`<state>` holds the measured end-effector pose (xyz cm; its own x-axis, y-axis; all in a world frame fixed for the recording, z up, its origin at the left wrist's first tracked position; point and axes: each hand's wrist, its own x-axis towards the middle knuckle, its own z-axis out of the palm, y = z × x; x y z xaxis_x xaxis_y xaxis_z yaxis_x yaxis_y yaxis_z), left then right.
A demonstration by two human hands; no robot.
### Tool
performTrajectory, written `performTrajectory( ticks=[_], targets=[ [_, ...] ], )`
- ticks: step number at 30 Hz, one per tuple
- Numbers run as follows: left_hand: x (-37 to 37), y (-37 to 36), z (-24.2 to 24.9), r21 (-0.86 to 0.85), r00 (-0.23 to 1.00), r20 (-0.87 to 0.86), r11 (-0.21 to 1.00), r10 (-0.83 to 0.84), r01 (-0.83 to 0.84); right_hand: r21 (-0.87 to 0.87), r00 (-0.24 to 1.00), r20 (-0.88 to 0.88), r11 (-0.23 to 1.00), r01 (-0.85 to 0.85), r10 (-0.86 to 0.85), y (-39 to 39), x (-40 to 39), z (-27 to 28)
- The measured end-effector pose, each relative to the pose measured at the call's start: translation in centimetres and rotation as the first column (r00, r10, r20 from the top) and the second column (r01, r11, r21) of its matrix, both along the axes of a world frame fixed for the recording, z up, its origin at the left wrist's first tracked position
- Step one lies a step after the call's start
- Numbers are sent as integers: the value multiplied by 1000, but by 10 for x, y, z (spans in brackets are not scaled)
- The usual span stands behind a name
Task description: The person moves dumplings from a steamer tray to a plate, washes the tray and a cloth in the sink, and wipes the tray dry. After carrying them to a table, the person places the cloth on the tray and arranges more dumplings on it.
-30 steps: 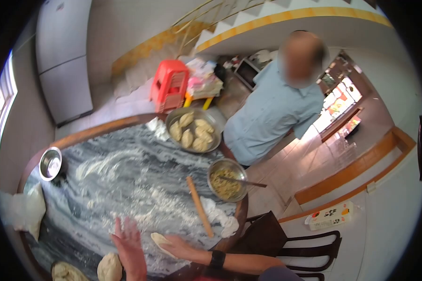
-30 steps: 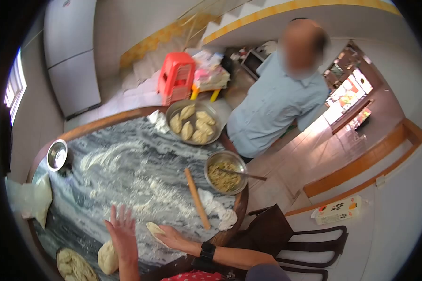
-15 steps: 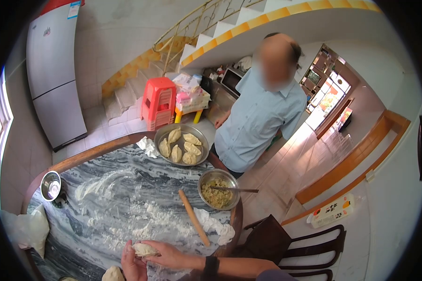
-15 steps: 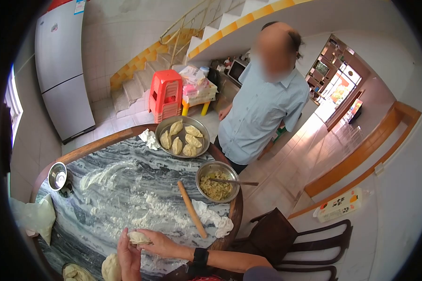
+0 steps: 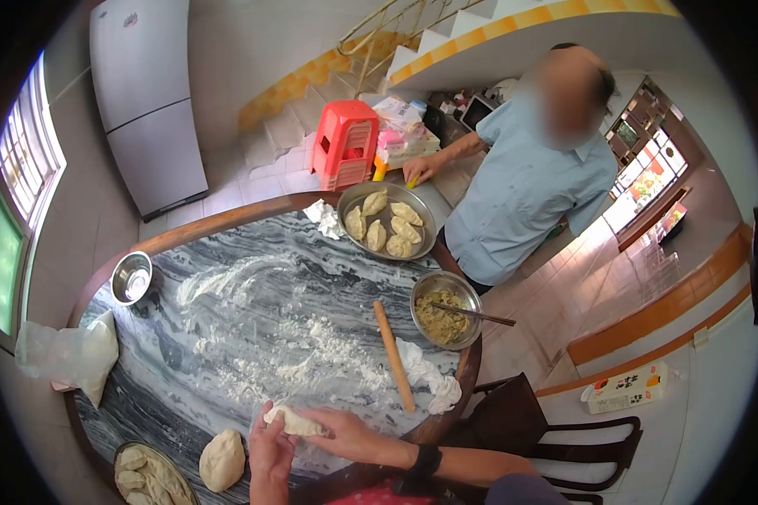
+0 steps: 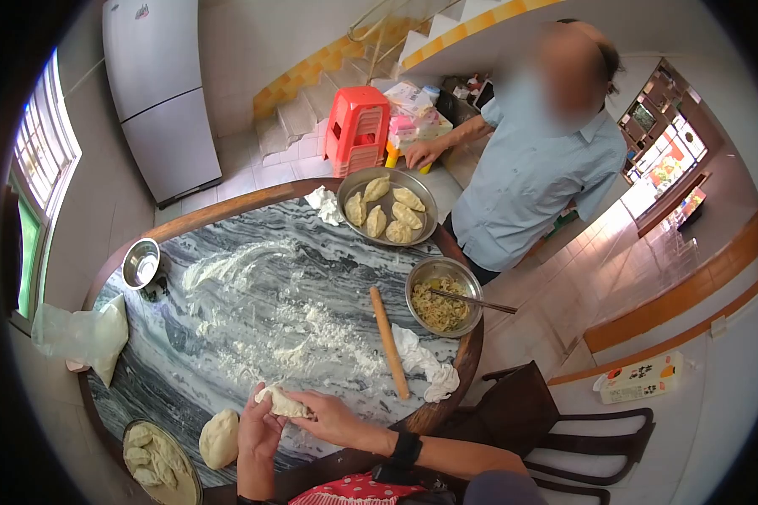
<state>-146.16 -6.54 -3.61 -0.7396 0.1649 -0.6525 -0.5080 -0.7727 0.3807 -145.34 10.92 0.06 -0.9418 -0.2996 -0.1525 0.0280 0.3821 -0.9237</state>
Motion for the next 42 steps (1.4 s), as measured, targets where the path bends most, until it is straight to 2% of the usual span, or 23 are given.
performTrajectory(
  ticks=[1,3,5,7,8,9,10,12,13,15,16,18,22,23,24,25,27,29,31,35,37,39,42],
  targets=[
    [0,-2,-2,-2,1000,7,1000,21,-21,-2,1000,4,1000,-8,8,5,1,6],
    [1,-9,-5,-7,1000,14,1000,23,-23,181,977,140,966,-183,159,16,-1,17],
    [3,-14,-9,-10,1000,26,1000,17,-17,256,988,150,964,-77,39,36,-26,29],
    [4,-19,-12,175,1000,23,984,3,-7,126,987,84,984,125,-136,83,-70,-9],
    [4,-19,-10,173,1000,28,985,10,-15,16,948,171,963,269,-267,101,-97,4],
    [2,-17,-6,257,997,76,966,-20,0,-7,885,225,907,421,-409,113,-118,24],
    [3,-17,-2,336,990,130,942,-47,1,-126,836,276,844,521,-474,129,-132,27],
    [4,-15,-6,360,989,150,932,-11,-44,-85,824,175,826,557,-538,144,-144,13],
    [5,-15,-9,389,988,156,919,7,-68,-144,866,181,859,491,-465,131,-138,19],
    [6,-8,-1,190,995,48,977,90,-98,-79,915,305,950,301,-264,81,-113,44],
    [5,-8,5,197,993,1,974,116,-114,-96,917,338,961,258,-213,59,-102,39],
    [7,-13,11,193,984,-43,968,175,-163,78,993,21,990,-118,117,21,-68,27],
    [11,-18,0,293,956,-73,922,285,-253,29,959,62,960,-279,277,-34,-38,35],
    [17,-23,-5,323,938,-116,906,326,-275,133,954,-33,947,-292,299,-42,-34,28],
    [22,-26,-4,190,934,-158,938,322,-291,218,930,-136,926,-309,342,-56,-34,19],
    [29,-26,0,50,933,-177,949,315,-311,135,943,-84,941,-310,323,-63,-32,10],
    [38,-36,12,-15,959,-169,972,229,-235,41,946,15,945,-326,325,-82,-31,8],
    [47,-53,37,-79,959,-99,958,266,-274,10,925,64,927,-375,374,-100,-27,9],
    [57,-74,41,-112,967,-40,961,251,-254,-42,910,283,952,-303,302,-108,-21,-3],
    [101,-129,23,-97,956,-52,951,288,-292,-16,865,198,884,-467,460,-157,1,-5],
    [127,-160,23,-114,956,-63,950,287,-292,-54,853,203,875,-481,481,-192,18,-2],
    [152,-189,20,-190,948,-23,929,318,-317,79,791,3,788,-610,612,-225,36,-7],
    [192,-233,9,-149,889,56,884,455,-443,-6,706,10,706,-709,709,-278,61,-10]
  ],
)
